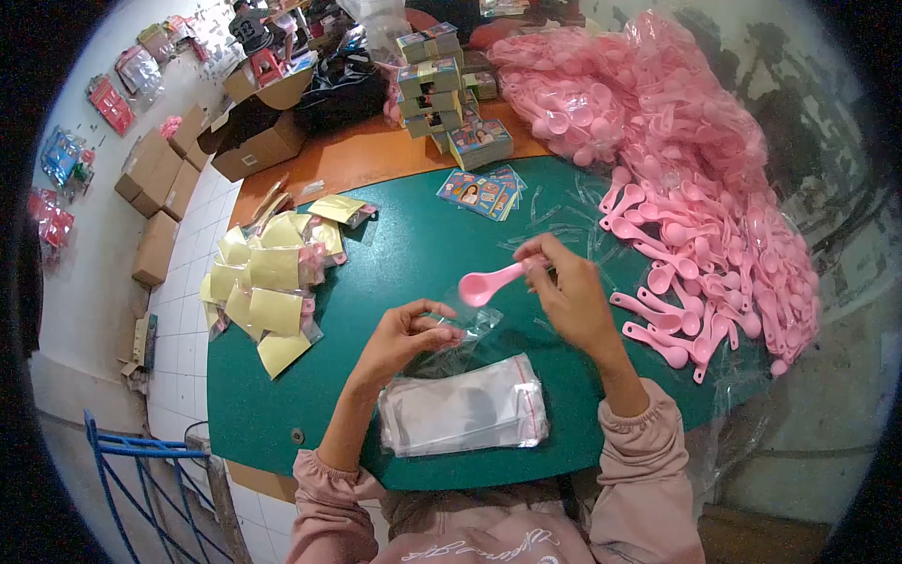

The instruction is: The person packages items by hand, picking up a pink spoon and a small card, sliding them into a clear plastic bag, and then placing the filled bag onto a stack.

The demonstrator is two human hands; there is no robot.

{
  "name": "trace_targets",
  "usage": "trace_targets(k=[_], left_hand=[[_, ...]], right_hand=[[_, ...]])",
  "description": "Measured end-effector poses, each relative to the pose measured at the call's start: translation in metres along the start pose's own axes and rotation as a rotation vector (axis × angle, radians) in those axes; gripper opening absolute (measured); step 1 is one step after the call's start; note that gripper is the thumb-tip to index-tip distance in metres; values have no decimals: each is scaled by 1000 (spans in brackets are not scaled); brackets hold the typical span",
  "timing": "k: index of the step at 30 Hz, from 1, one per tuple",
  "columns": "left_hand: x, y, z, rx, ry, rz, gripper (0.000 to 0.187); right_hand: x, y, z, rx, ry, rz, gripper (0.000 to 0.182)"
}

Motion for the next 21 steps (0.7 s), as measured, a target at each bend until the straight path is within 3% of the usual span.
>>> trace_targets(k=[1,11,14,16,21], left_hand=[[1,0,0,-1,-2,3,27],[1,6,1,-17,-12,113,33],[10,14,-2,-89,-34,169,35],[10,18,-4,-131,-53,192,36],[13,22,-6,-227,9,156,46]], right_hand=[[6,10,0,-103,57,169,12],[-8,28,-4,-223,67,155,29],[-10,25,-3,-151,-45,185,29],[-16,7,-3,8,-101,64,24],[-10,8,-4,-9,-84,92,16]])
Point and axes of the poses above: each hand's wrist, its own z-axis towards the middle knuckle, its own y-axis out of the palm, x = y × z, the point moved 7 cm from there along z, towards the middle knuckle, and after that the axes turned 13 degrees about -x, right-handed, at the moved point
